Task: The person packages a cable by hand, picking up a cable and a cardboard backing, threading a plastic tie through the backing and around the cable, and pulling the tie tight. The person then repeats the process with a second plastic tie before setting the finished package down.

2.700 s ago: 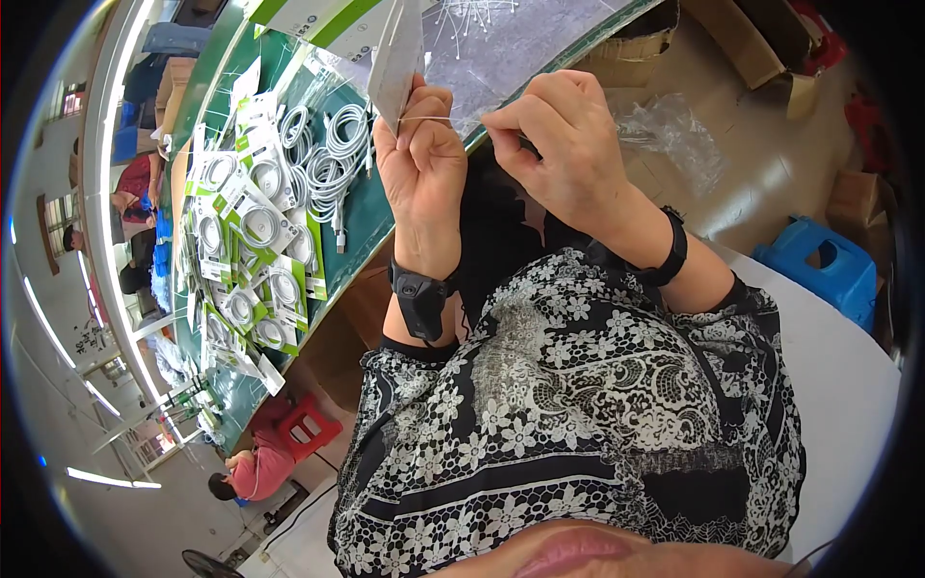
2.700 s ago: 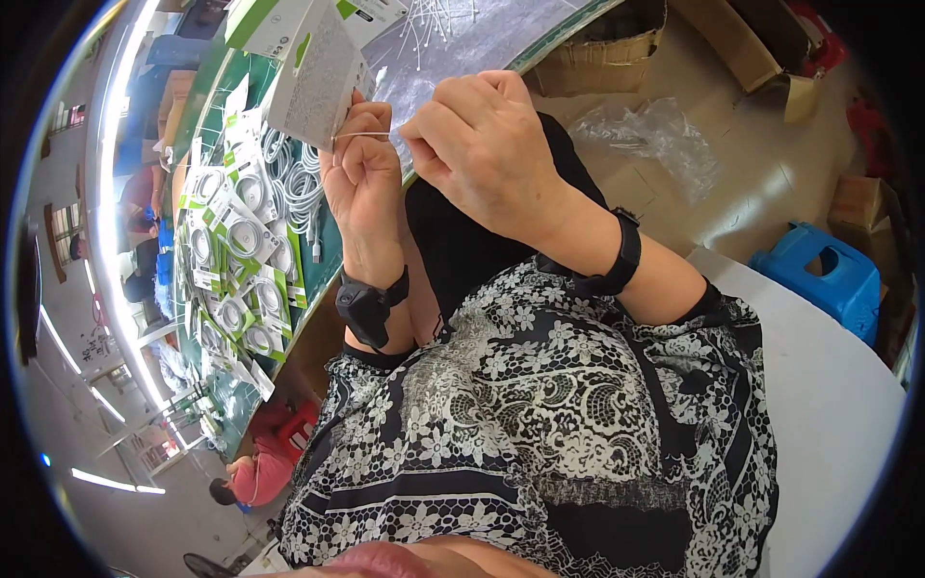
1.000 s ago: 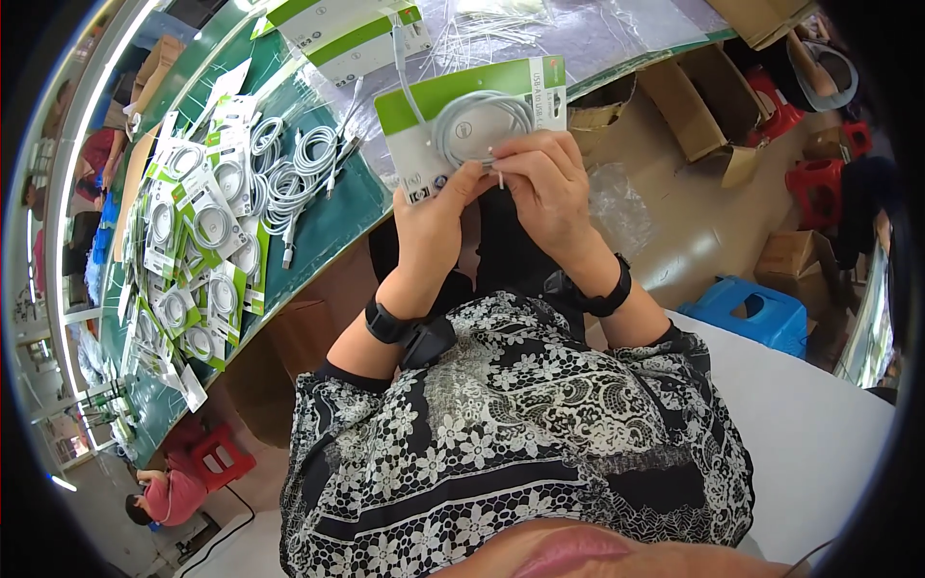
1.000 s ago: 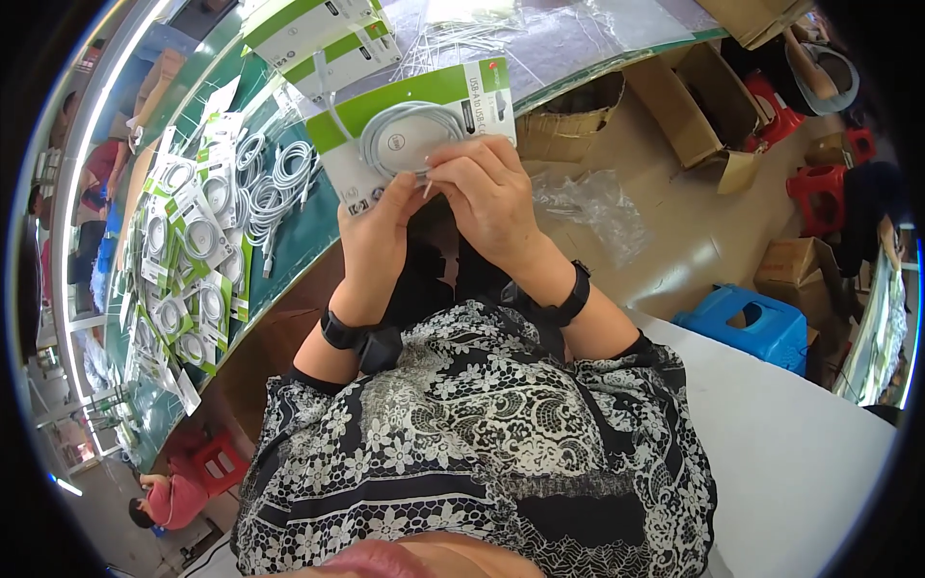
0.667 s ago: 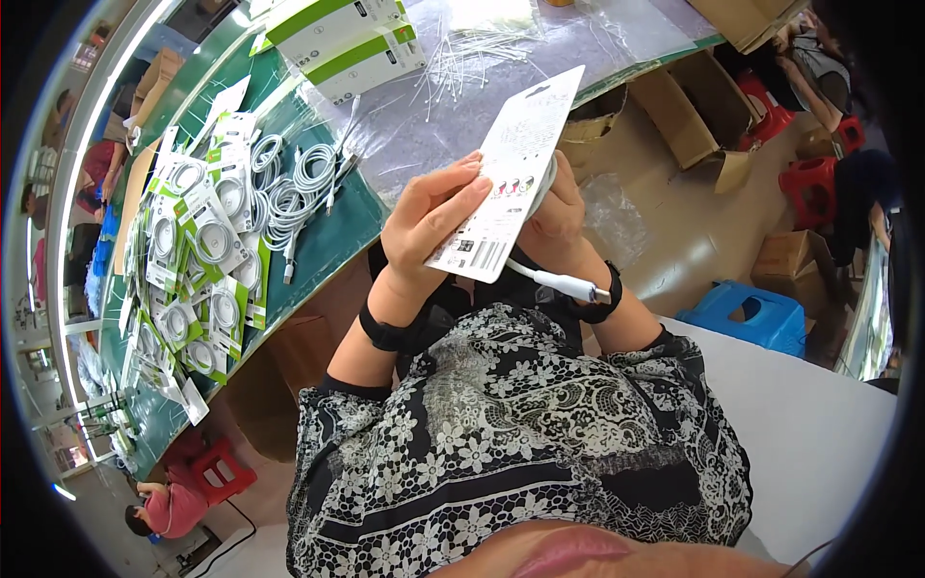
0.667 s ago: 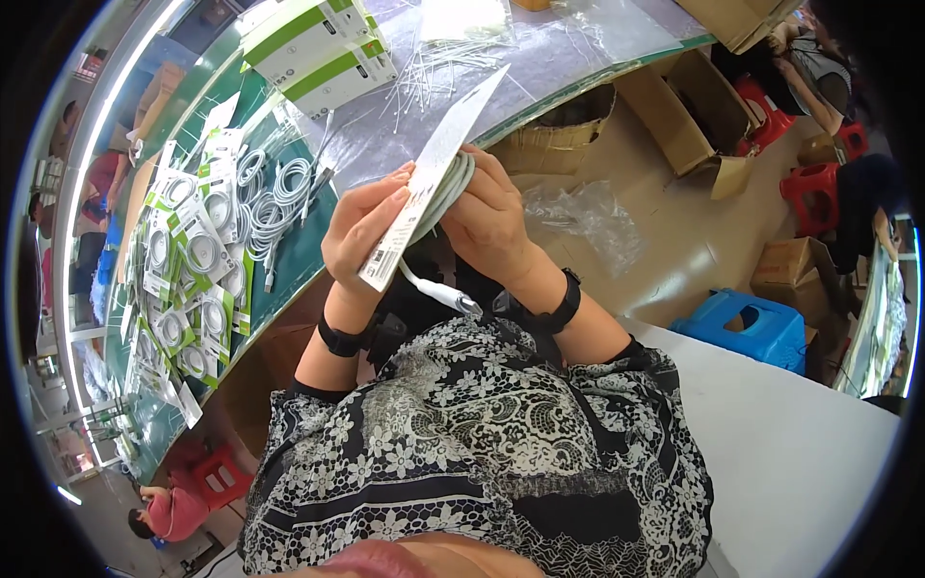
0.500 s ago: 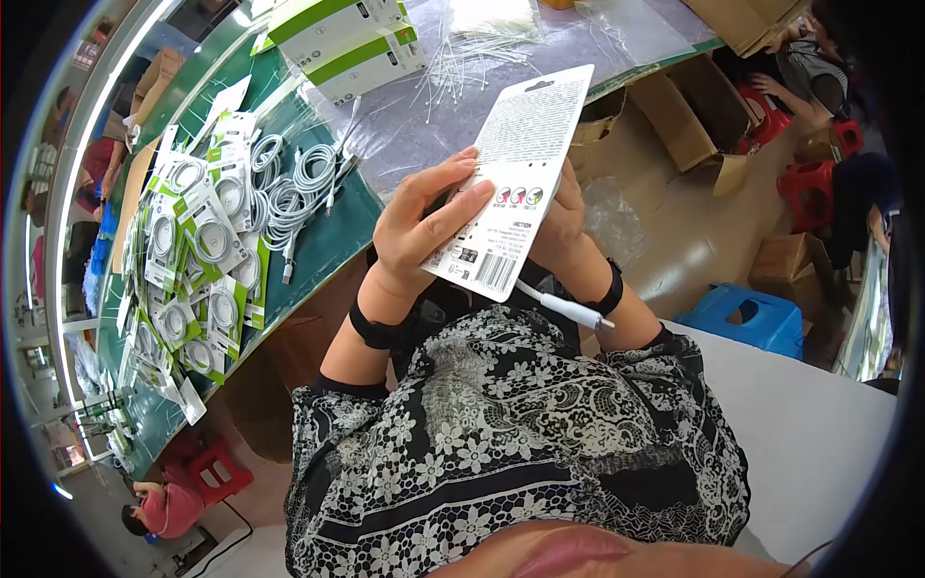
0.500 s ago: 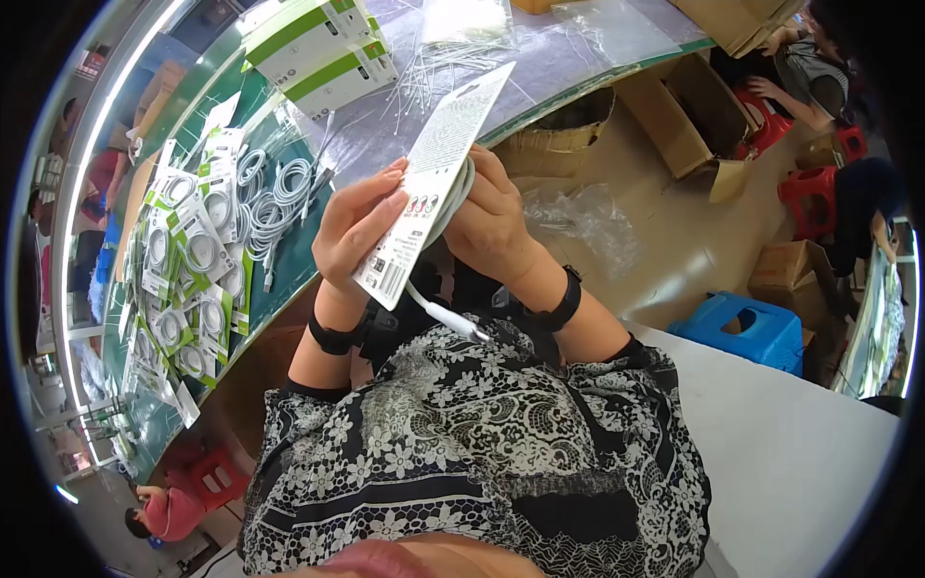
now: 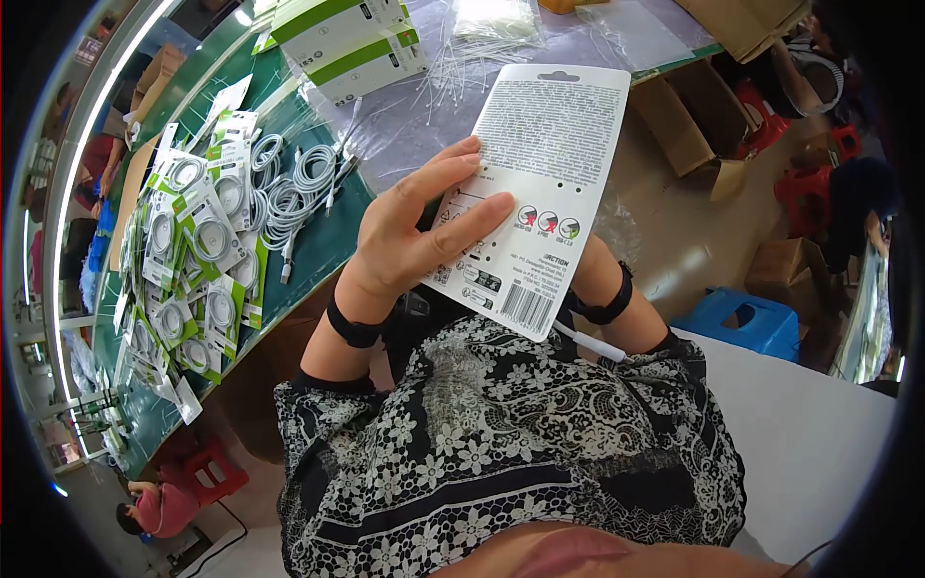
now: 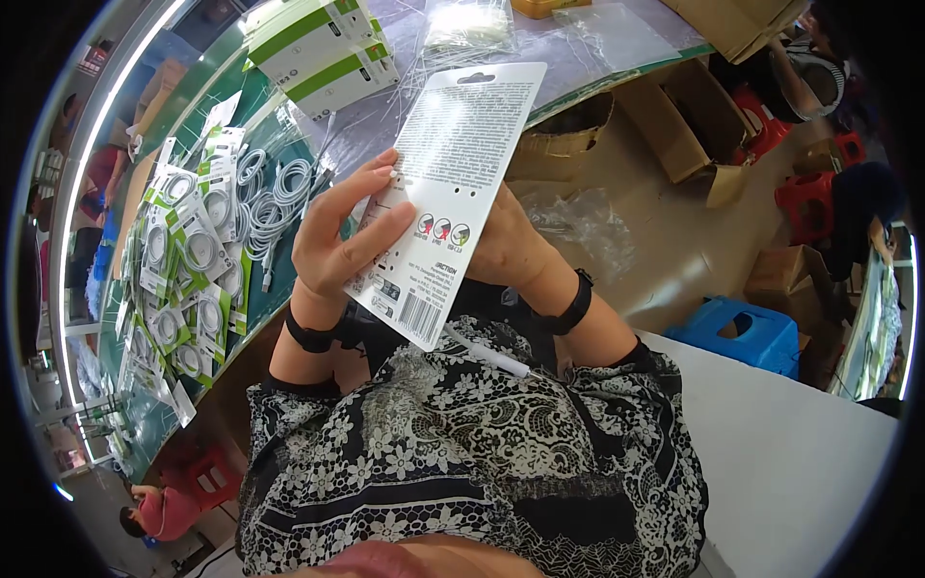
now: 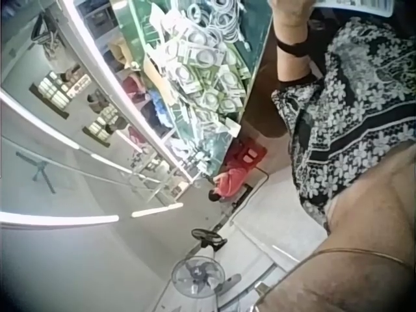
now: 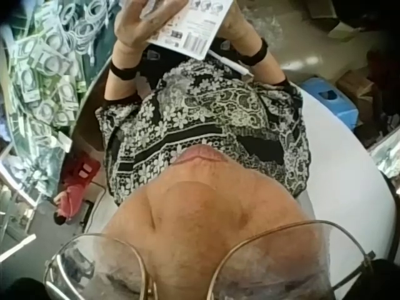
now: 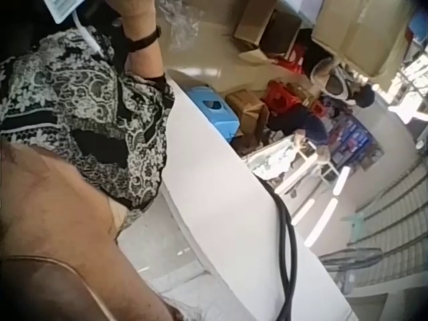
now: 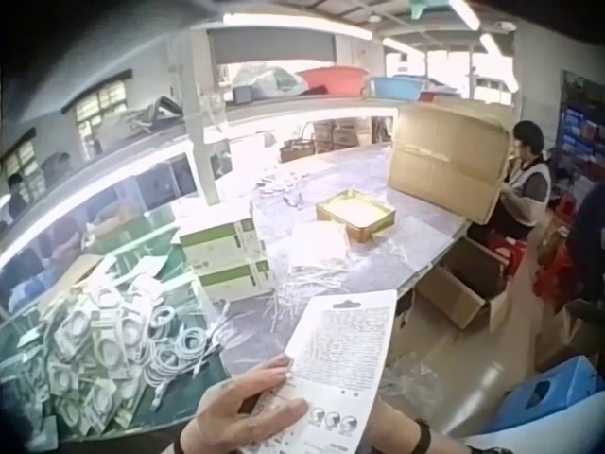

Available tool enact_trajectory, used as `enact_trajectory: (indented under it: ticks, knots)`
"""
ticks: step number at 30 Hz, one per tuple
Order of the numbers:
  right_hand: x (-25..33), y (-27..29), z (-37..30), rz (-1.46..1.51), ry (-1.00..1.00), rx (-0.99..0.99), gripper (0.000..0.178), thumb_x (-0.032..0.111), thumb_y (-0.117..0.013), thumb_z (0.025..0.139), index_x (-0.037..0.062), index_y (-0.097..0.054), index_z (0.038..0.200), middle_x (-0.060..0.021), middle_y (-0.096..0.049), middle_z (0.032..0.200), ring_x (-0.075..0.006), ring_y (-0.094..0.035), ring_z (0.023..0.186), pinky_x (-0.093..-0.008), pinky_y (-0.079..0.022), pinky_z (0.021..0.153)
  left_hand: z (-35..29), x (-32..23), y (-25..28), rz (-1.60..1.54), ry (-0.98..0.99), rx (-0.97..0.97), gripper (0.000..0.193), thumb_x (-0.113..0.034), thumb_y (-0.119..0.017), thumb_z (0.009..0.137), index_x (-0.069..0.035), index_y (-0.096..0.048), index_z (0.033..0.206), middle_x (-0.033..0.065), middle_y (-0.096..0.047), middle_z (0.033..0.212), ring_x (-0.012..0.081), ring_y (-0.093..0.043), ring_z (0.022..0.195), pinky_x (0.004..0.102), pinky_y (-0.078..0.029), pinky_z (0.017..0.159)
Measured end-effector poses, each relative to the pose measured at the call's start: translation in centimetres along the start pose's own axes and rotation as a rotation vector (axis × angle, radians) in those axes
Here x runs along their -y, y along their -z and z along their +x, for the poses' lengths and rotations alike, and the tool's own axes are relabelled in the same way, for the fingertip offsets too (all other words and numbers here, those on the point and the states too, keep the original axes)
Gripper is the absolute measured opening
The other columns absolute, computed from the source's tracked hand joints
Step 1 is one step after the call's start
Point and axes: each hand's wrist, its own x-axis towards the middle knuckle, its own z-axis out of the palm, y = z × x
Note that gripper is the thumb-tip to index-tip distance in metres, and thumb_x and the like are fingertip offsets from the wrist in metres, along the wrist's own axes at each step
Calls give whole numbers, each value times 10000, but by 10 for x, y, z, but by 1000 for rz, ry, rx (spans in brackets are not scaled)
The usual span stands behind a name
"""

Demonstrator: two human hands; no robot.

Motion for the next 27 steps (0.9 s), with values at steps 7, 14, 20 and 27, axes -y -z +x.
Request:
enact_trajectory:
  ticks: [7, 14, 20, 27]
  knots:
    - [0, 3, -3, 37, 30, 11, 246, 48, -681, 723, 26, -647, 966, -130, -611, 1065, -336, -590, 1001, -413, -478, 885, 2, 2, -2, 12, -43, 8, 422, -29, -720, 682, -164, -683, 1081, 114, -537, 1094, 341, -614, 1036, 350, -550, 848]
    - [0, 3, -5, 79, 58, 22, 219, 37, -676, 735, 19, -644, 951, -141, -607, 1073, -326, -603, 981, -406, -487, 871, -1, 2, -1, 35, -25, 11, 401, -40, -715, 678, -124, -679, 1068, 113, -561, 1076, 333, -633, 994, 349, -556, 829]
    - [3, 4, -4, 34, 172, -3, 193, 16, -674, 745, 12, -636, 934, -145, -609, 1039, -305, -619, 925, -380, -500, 828, -4, -1, -8, -23, 66, -49, 408, -8, -706, 668, -79, -668, 1068, 136, -602, 1023, 328, -644, 964, 323, -557, 812]
    - [11, -13, 7, 209, 205, -321, 161, -64, -652, 789, -12, -610, 935, -87, -629, 910, -145, -618, 798, -282, -512, 694, -23, -9, -43, -640, 999, -487, 230, 28, -622, 833, 47, -605, 1061, 124, -652, 976, 198, -655, 853, 283, -544, 742]
